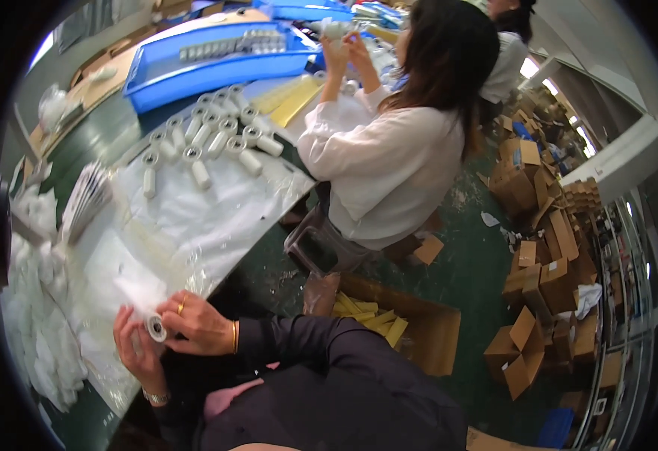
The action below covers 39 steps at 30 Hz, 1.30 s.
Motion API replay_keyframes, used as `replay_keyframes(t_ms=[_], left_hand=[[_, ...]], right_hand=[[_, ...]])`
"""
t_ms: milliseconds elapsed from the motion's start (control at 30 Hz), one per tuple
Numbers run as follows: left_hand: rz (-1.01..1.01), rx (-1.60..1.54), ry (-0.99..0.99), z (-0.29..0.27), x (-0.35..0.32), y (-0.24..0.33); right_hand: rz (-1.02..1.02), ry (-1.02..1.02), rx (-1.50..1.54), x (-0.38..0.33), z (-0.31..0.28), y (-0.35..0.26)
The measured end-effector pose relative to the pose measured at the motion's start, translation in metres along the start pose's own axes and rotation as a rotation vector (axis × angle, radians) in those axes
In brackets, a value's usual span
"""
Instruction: Manually placing small white circular components into plastic bags at a factory workstation.
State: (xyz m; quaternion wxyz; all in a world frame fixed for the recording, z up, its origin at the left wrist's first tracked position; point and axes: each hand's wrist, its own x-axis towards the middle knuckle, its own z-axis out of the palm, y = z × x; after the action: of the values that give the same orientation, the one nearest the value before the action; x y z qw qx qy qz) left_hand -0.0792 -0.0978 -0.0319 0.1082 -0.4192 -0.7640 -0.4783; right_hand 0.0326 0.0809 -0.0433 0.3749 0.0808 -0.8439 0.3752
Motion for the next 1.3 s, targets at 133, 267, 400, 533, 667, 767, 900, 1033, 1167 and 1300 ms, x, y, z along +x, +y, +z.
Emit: replay_keyframes(t_ms=[133,267,400,533,667,767,900,1033,1167,1300], left_hand=[[0.056,-0.069,0.037,0.011,0.008,-0.002],[0.055,-0.105,0.093,0.026,0.017,0.001],[0.033,-0.058,0.119,0.017,0.005,0.002],[-0.122,-0.214,0.070,0.015,-0.008,0.003],[-0.034,-0.199,0.125,0.022,-0.007,0.000],[-0.048,-0.196,0.102,0.021,-0.007,0.000],[-0.086,-0.211,0.093,0.022,-0.009,0.000],[-0.004,-0.148,0.084,0.017,-0.006,-0.001],[0.066,0.090,0.042,0.015,-0.001,0.013],[0.067,0.240,0.025,0.015,-0.005,0.007]], right_hand=[[0.038,0.114,-0.027,0.011,-0.003,-0.006],[0.073,0.152,-0.137,0.012,-0.015,0.001],[0.117,0.127,-0.062,0.001,0.007,-0.009],[0.028,0.108,-0.126,0.003,0.010,-0.008],[0.048,0.080,-0.139,-0.001,0.011,0.001],[0.100,0.040,-0.089,-0.005,0.011,0.008],[0.162,0.111,-0.100,-0.007,-0.003,0.015],[0.220,0.082,-0.355,0.017,-0.007,0.019],[0.259,-0.052,-0.400,0.013,-0.005,0.024],[0.321,-0.060,-0.259,0.007,-0.003,0.014]])
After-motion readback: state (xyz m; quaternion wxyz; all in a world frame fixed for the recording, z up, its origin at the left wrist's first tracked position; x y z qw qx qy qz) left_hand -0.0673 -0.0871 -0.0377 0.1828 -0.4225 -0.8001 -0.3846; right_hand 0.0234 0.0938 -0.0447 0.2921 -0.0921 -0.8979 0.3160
